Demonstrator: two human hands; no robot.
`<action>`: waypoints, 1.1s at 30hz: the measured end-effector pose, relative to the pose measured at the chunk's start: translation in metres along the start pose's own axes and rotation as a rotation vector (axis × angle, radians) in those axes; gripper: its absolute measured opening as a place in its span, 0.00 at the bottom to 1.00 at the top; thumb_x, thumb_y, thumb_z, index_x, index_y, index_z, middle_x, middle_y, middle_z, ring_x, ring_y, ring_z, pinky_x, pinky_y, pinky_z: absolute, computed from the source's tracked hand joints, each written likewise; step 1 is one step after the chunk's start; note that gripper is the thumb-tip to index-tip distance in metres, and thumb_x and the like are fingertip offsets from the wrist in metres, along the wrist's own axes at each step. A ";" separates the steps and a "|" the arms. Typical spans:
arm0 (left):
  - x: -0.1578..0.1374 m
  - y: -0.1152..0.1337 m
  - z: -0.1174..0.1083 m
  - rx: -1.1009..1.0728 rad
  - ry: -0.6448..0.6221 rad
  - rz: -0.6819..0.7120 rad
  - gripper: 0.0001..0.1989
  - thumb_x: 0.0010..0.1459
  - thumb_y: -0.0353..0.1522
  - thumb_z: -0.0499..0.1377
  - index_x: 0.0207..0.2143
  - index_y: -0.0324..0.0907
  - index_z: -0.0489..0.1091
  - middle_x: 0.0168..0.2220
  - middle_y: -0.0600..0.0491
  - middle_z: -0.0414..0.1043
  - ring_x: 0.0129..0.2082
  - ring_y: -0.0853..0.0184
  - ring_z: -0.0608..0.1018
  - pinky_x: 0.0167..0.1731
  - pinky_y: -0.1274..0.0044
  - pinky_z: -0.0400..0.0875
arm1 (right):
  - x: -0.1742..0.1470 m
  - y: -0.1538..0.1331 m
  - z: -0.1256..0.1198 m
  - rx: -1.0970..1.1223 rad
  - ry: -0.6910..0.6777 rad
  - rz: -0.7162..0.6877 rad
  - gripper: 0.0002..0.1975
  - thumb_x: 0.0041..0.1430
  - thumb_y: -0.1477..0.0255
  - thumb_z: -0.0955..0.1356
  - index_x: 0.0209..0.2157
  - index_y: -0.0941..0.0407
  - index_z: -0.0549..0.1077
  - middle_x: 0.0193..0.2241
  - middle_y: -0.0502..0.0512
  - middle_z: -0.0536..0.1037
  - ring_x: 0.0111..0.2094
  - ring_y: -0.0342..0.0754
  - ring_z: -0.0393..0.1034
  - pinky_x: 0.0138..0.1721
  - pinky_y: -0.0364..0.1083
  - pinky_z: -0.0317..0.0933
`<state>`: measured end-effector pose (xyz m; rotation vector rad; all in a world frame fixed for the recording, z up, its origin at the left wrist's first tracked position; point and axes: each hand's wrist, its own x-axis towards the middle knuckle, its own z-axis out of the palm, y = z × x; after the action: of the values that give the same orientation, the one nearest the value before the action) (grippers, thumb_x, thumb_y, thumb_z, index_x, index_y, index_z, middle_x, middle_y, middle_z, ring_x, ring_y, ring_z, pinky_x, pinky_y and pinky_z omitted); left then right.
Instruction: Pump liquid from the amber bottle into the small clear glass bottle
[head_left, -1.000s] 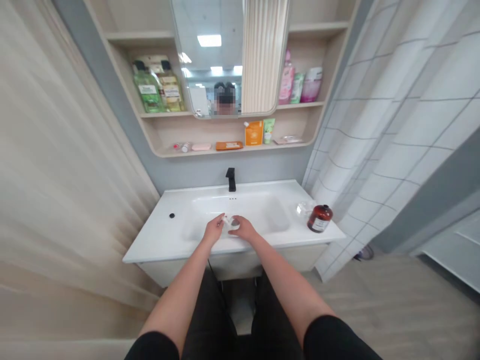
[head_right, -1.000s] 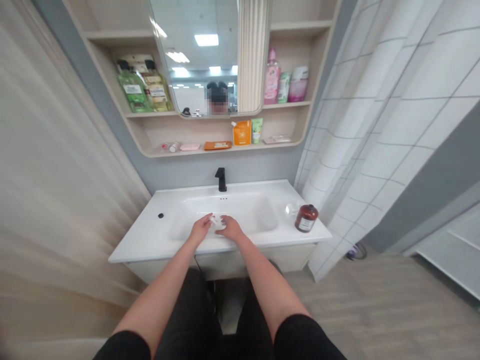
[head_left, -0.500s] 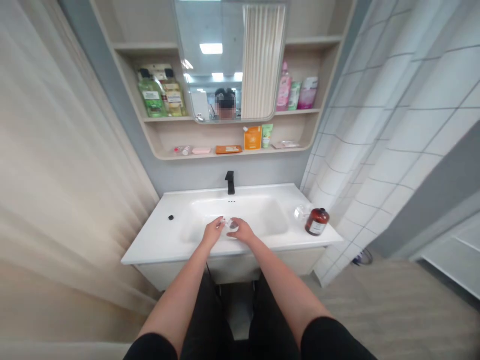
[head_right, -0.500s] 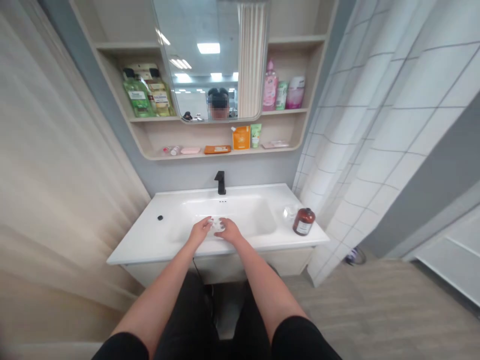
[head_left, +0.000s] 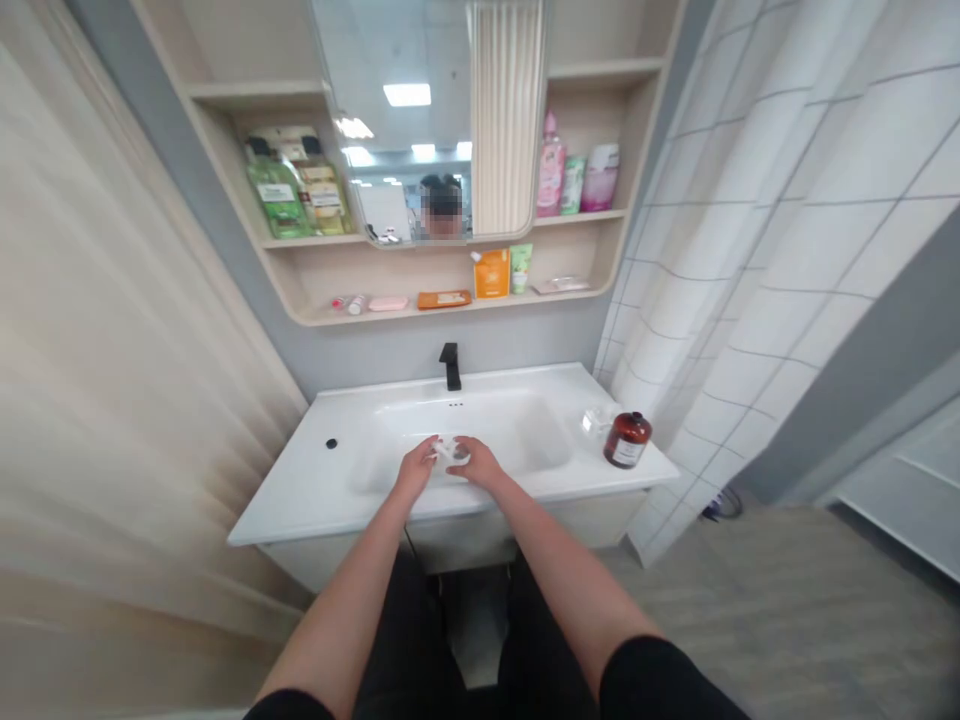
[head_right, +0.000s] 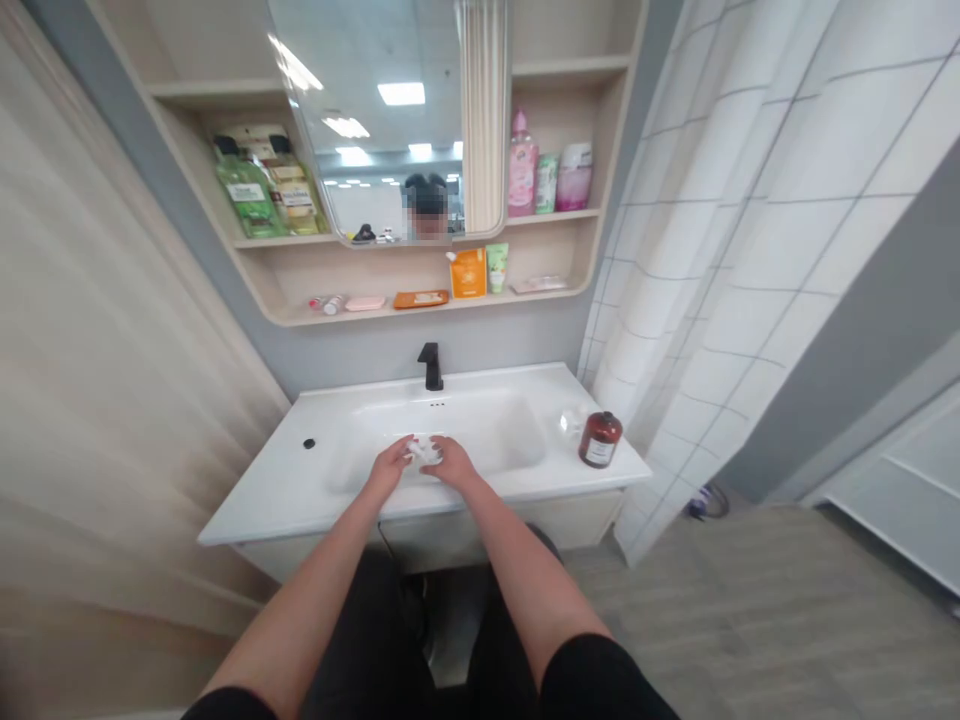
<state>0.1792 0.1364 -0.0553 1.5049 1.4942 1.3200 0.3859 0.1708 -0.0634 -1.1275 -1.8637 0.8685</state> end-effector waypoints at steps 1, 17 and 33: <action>0.000 0.000 0.000 0.014 0.011 0.008 0.20 0.62 0.32 0.67 0.57 0.45 0.82 0.56 0.46 0.85 0.58 0.53 0.85 0.67 0.57 0.75 | 0.000 0.000 0.000 0.007 -0.003 -0.006 0.41 0.43 0.70 0.86 0.60 0.54 0.78 0.47 0.58 0.84 0.46 0.55 0.80 0.56 0.56 0.72; 0.004 -0.002 -0.003 -0.064 -0.006 0.021 0.21 0.56 0.32 0.67 0.53 0.45 0.83 0.56 0.46 0.85 0.58 0.53 0.84 0.67 0.57 0.72 | 0.006 0.006 0.000 0.084 -0.002 -0.007 0.41 0.42 0.68 0.86 0.59 0.53 0.80 0.48 0.58 0.83 0.45 0.55 0.79 0.55 0.56 0.72; 0.001 0.004 -0.002 -0.132 -0.031 -0.029 0.21 0.55 0.33 0.68 0.52 0.46 0.84 0.54 0.46 0.85 0.48 0.57 0.86 0.57 0.62 0.80 | 0.004 0.008 0.000 0.114 0.000 -0.014 0.40 0.42 0.68 0.86 0.59 0.52 0.80 0.47 0.57 0.83 0.47 0.55 0.78 0.56 0.56 0.72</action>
<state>0.1783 0.1360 -0.0505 1.4090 1.3765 1.3450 0.3880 0.1781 -0.0691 -1.0431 -1.7963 0.9541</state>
